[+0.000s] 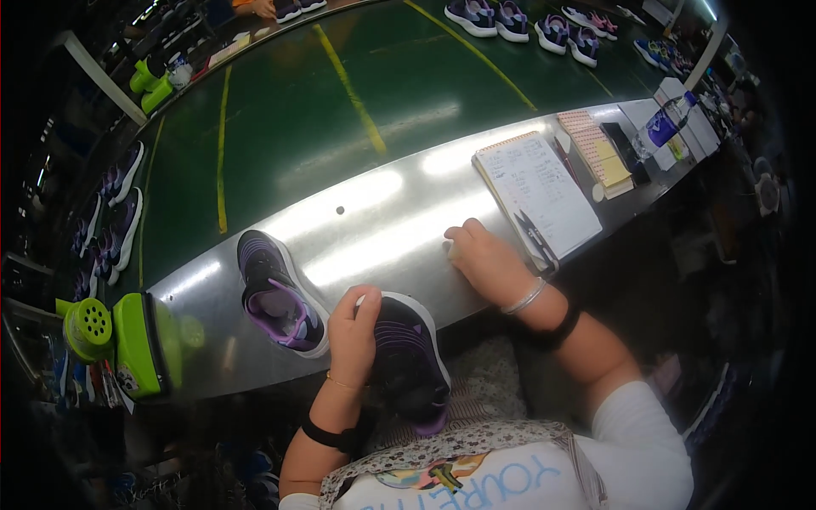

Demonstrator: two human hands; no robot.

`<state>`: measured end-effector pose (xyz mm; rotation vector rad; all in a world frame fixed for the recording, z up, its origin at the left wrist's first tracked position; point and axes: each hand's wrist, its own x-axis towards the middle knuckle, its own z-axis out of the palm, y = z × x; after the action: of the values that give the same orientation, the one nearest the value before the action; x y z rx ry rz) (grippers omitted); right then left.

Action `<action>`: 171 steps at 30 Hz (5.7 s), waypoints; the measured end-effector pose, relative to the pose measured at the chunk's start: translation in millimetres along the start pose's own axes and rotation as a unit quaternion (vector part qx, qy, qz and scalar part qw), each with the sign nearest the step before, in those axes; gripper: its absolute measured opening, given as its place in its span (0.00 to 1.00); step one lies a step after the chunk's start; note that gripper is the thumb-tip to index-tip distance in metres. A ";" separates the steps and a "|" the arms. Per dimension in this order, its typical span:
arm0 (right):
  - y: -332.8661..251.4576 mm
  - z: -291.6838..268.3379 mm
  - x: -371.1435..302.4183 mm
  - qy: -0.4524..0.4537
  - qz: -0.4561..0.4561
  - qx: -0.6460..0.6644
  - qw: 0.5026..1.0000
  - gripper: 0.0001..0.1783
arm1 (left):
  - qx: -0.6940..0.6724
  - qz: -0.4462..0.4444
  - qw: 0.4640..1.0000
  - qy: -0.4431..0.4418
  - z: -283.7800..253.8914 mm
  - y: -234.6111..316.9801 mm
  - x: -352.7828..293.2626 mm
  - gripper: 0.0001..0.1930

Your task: Inspecting manufactured shoes for quality, checking details, and cleaning them with a small sponge/block.

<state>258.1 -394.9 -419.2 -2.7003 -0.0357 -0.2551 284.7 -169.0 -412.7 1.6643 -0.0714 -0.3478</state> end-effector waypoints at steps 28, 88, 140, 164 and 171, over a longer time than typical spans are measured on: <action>-43.4 6.7 -3.6 -0.109 0.035 0.379 0.918 0.18 | -0.049 -0.097 0.993 -0.048 2.6 4.8 13.9 0.17; -60.6 33.5 -99.3 -0.372 0.071 0.596 0.708 0.57 | -0.186 0.134 0.965 -0.128 -27.6 -12.7 -13.2 0.34; -140.9 54.1 -52.9 -0.392 -0.076 0.590 0.702 0.52 | -0.320 -0.029 0.935 -0.152 -258.3 19.1 -113.3 0.58; -128.6 69.8 -60.3 -0.349 -0.060 0.595 0.721 0.51 | -0.310 0.167 0.816 0.458 -473.8 99.5 -143.5 0.15; -129.7 70.8 -55.5 -0.354 -0.073 0.588 0.724 0.51 | -0.297 0.157 0.824 0.456 -476.9 99.9 -142.2 0.14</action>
<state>207.6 -246.7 -439.2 -1.3528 -0.4639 0.5977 292.7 311.4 -248.8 1.0192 0.4391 0.6492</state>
